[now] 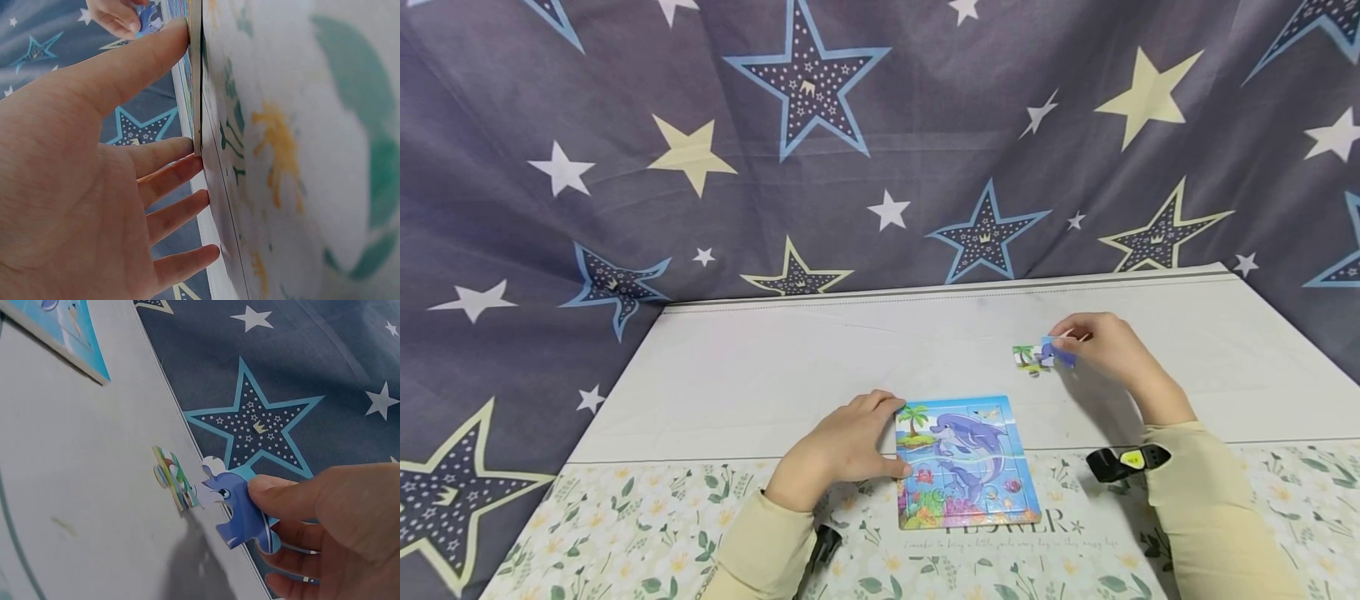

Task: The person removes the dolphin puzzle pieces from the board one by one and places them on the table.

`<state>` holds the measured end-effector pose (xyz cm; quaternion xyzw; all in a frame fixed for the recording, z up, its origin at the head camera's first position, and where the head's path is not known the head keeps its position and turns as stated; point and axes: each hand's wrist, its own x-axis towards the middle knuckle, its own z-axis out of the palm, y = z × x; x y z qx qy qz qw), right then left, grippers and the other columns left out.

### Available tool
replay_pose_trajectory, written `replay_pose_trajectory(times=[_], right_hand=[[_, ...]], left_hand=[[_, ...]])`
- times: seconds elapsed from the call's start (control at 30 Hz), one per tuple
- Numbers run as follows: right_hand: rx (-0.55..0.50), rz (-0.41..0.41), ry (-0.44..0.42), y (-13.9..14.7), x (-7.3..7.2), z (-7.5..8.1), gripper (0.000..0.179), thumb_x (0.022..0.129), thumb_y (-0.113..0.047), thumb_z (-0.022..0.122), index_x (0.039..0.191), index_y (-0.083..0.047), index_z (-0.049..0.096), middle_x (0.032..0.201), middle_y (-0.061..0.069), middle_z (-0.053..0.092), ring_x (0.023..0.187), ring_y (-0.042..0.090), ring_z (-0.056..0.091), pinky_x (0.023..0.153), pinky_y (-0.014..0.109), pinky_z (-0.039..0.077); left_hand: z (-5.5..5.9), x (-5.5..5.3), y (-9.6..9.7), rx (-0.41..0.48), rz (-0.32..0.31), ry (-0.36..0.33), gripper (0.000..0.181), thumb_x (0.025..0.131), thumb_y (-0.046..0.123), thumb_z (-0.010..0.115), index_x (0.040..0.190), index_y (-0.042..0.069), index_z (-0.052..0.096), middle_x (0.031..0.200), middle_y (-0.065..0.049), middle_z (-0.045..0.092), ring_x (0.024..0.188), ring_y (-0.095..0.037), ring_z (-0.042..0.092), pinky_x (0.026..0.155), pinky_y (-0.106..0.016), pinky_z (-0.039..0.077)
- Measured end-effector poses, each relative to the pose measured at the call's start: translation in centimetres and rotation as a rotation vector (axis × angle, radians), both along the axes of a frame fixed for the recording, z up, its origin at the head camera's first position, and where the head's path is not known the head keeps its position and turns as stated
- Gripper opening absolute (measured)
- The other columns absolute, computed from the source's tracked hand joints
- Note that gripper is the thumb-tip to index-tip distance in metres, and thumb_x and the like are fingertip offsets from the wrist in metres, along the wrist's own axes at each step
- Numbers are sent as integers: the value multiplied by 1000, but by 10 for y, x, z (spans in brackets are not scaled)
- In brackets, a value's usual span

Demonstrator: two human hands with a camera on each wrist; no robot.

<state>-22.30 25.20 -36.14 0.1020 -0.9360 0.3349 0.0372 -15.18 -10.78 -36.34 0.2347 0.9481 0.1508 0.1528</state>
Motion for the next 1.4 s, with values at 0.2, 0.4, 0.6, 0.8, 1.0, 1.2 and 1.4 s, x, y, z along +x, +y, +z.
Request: replay_pose_trajectory(times=[0.2,0.4,0.6,0.8,1.0,1.2,1.4], right_hand=[[10,-28,-8,6,-1,-3,16,95,-12,67,102,1,72,90,15,69,78,26,61,65,35,47],[37,-67,-1,14,0,-5,18,95,-16,67,103,0,73,90,15,68,76,25,59,64,36,44],[44,-108,-23,17,1,-8,19,97,-16,65,105,0,72,90,16,67,74,24,57,61,34,43],[66,-89,-13,18,-3,-15,22,95,-12,66,110,4,70,100,24,66,85,33,60,64,37,46],[80,-69,-51,15,-5,-17,26,95,-9,65,115,8,67,96,22,67,84,34,60,67,43,48],[87,-49,-74,15,-4,-18,29,93,-7,64,116,10,65,86,15,65,78,28,56,68,42,45],[90,-46,-77,15,-5,-18,30,93,-7,64,117,11,64,84,14,62,76,27,52,67,40,43]], left_hand=[[0,-1,0,-6,1,-2,86,83,46,78,151,10,40,152,-6,39,141,-29,35,112,-51,34],[0,0,0,-9,4,-5,86,83,47,77,151,10,40,152,-6,38,141,-29,35,112,-51,34],[0,0,1,-11,3,1,86,83,47,78,151,10,40,152,-6,39,141,-29,35,112,-51,34],[0,0,1,-10,3,4,86,83,47,78,151,10,40,152,-6,39,141,-29,35,112,-51,34],[1,0,1,-14,8,3,86,83,48,78,151,11,40,152,-6,39,141,-29,35,112,-51,35],[1,0,1,-17,7,2,86,83,48,77,151,11,40,152,-5,39,141,-29,35,112,-51,35],[0,0,1,-19,9,3,86,83,48,77,151,11,40,152,-5,39,141,-29,35,112,-50,34]])
